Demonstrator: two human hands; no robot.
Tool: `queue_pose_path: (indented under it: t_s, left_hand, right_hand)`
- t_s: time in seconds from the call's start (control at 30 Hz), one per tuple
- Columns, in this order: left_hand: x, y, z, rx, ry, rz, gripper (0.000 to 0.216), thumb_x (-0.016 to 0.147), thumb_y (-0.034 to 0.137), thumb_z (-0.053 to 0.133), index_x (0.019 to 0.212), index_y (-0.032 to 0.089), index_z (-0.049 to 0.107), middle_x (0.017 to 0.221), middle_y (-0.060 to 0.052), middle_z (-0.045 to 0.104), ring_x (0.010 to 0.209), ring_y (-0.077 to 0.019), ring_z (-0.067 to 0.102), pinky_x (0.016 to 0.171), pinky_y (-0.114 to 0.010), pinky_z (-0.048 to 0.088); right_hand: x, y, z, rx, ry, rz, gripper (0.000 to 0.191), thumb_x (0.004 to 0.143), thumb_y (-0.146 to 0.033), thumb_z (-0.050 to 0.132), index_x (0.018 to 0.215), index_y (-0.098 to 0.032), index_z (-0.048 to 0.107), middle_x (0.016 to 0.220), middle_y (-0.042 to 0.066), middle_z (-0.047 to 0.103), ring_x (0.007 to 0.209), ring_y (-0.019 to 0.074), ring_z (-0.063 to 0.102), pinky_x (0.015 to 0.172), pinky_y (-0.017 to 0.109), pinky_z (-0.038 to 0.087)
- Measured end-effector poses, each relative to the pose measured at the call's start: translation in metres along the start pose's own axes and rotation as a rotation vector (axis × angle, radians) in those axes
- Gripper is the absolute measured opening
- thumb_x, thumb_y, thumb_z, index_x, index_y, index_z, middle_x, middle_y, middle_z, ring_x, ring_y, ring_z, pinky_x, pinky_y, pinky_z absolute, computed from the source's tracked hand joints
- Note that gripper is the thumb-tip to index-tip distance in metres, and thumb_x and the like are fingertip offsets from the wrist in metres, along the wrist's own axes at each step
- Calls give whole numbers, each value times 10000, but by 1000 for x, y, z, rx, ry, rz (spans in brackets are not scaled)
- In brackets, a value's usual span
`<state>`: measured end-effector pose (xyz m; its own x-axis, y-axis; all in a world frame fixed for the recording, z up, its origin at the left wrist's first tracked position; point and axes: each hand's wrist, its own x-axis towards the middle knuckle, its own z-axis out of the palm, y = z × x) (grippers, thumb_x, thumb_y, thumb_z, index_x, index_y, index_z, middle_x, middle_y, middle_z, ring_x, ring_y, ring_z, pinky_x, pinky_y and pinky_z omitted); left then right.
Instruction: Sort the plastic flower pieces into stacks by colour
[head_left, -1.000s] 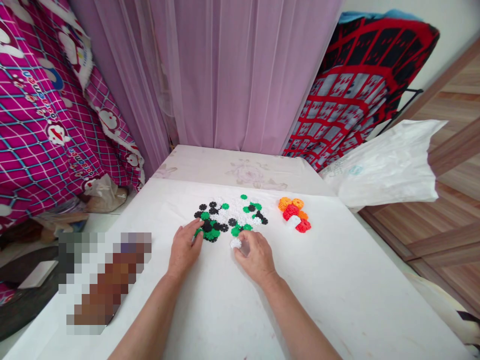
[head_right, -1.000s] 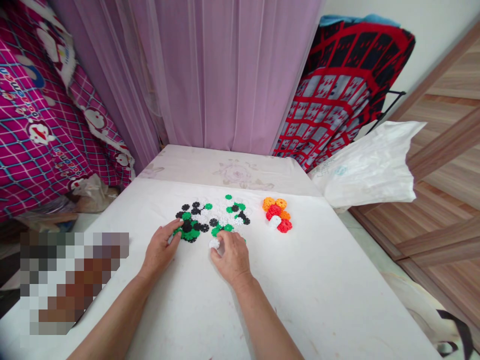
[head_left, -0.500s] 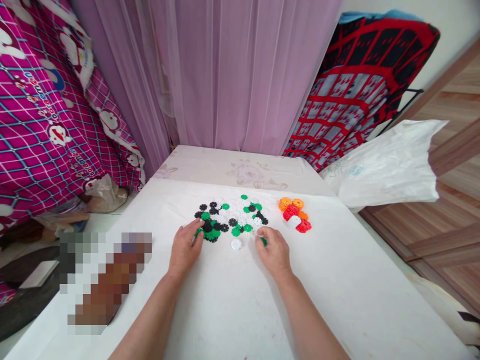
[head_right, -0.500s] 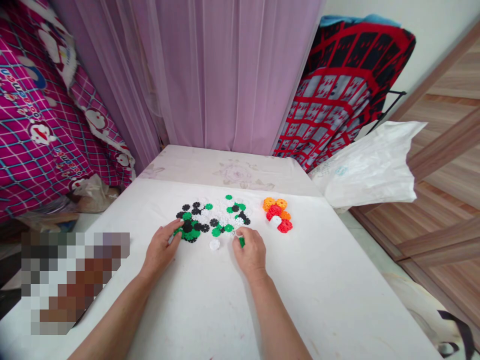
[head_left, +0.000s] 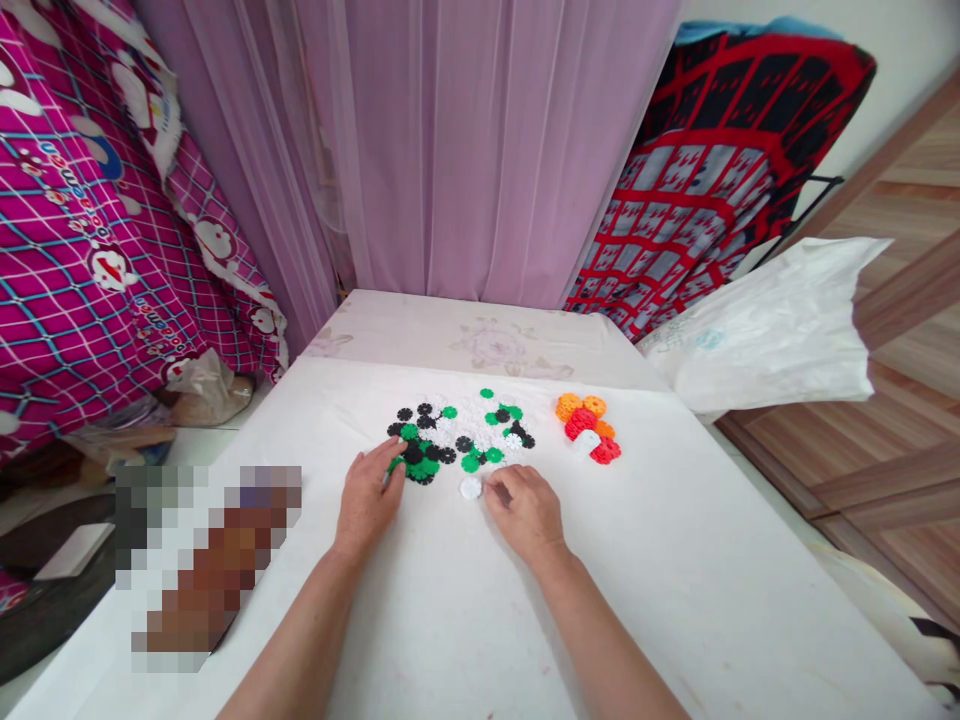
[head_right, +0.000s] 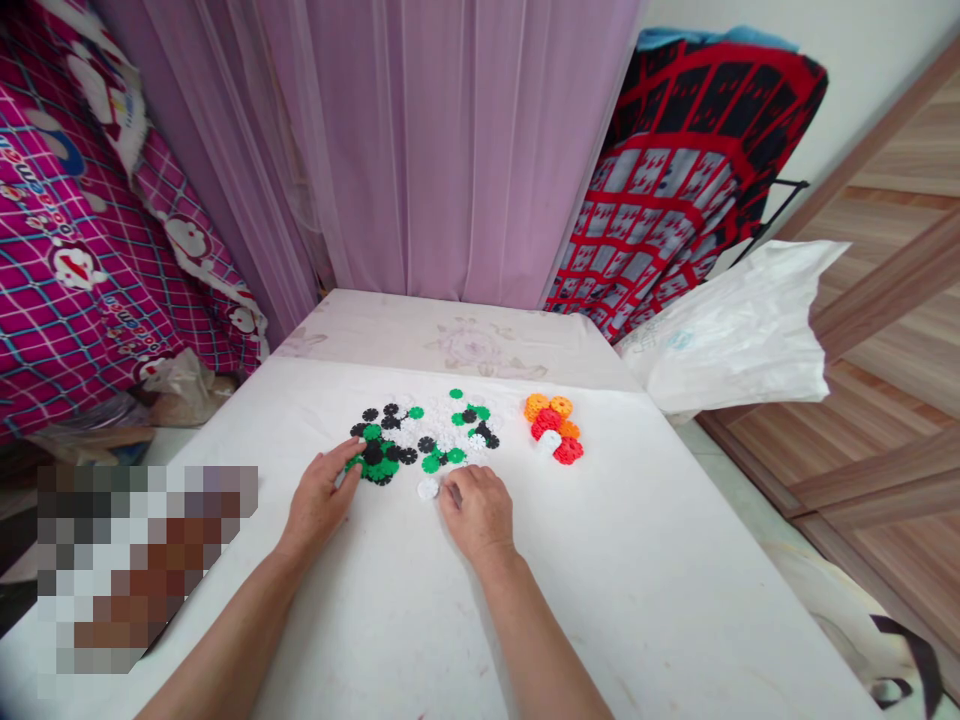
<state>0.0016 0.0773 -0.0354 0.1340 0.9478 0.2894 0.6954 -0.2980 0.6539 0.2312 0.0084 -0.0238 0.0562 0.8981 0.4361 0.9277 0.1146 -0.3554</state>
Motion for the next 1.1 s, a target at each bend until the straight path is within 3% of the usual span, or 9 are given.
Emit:
queue_pose_path:
  t_s: [0.23,0.3,0.47,1.1]
  left_hand:
    - [0,-2,1,5,-5,-5,364,895,330,436,1181,280,654,1338,-69,624,1251,-237,563,1141,-537,286]
    - [0,-2,2,3,-2,-4,359,892,327,440,1174,277,657,1335,-71,626,1249,-240,565,1140,-539,289]
    - [0,-2,2,1,10,-2,350,886,321,453,1170,276,652,1330,-66,631,1251,-239,565,1142,-534,290]
    - [0,-2,2,14,5,2,354,894,324,442,1178,274,649,1341,-69,622,1254,-243,562,1140,-537,293]
  right_hand:
    - [2,0,2,13,-9,8,110,788,-146,588,725,-231,615,739,1,651,762,184,568,718,292,397]
    - [2,-1,1,48,-18,8,90,774,-150,592,802,-228,627,804,8,669,807,192,580,750,302,410]
    - [5,-14,5,181,-134,-45,420,711,-204,665,1122,-227,580,1071,33,680,996,228,585,865,355,419]
    - [7,-19,17,229,-135,-13,398,727,-154,615,1115,-237,601,974,8,696,937,210,596,835,339,418]
